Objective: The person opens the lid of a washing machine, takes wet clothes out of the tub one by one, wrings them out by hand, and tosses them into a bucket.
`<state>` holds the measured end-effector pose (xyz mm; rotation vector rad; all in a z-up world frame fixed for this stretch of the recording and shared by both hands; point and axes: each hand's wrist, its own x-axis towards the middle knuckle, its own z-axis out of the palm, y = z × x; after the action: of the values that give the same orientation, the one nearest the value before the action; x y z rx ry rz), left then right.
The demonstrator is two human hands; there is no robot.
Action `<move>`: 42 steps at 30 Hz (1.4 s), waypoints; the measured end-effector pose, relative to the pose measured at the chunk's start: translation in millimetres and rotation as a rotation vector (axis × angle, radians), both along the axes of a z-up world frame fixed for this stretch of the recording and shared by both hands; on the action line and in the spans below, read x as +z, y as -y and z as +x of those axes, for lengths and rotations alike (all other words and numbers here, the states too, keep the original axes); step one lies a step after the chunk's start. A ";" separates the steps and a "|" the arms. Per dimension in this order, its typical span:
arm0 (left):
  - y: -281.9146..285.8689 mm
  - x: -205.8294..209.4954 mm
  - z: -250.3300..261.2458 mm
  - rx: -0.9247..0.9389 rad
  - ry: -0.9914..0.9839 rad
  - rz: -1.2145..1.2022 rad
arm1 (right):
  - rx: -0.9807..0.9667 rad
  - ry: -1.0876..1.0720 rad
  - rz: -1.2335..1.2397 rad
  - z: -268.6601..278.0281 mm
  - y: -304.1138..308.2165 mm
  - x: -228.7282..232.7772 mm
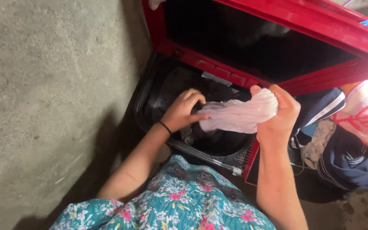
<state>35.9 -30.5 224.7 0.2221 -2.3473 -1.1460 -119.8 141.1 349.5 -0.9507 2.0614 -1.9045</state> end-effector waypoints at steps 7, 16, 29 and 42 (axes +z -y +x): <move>-25.6 -126.3 16.3 0.315 0.377 -0.001 | -0.014 0.236 -0.161 1.6 -6.0 6.1; -32.9 -72.6 -19.5 0.320 0.241 0.006 | 0.018 -0.147 0.425 0.0 -26.8 -17.7; 13.4 116.2 -72.6 0.244 -0.009 -0.391 | 0.083 0.065 0.553 1.6 -35.9 -144.3; -54.0 -138.9 -23.6 -0.249 0.109 -0.093 | 0.183 0.788 0.009 33.2 -4.4 -70.9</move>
<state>12.3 23.5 85.9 -0.0441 -2.5735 -1.1588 -86.6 145.6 278.6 -0.2763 1.4566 -1.7657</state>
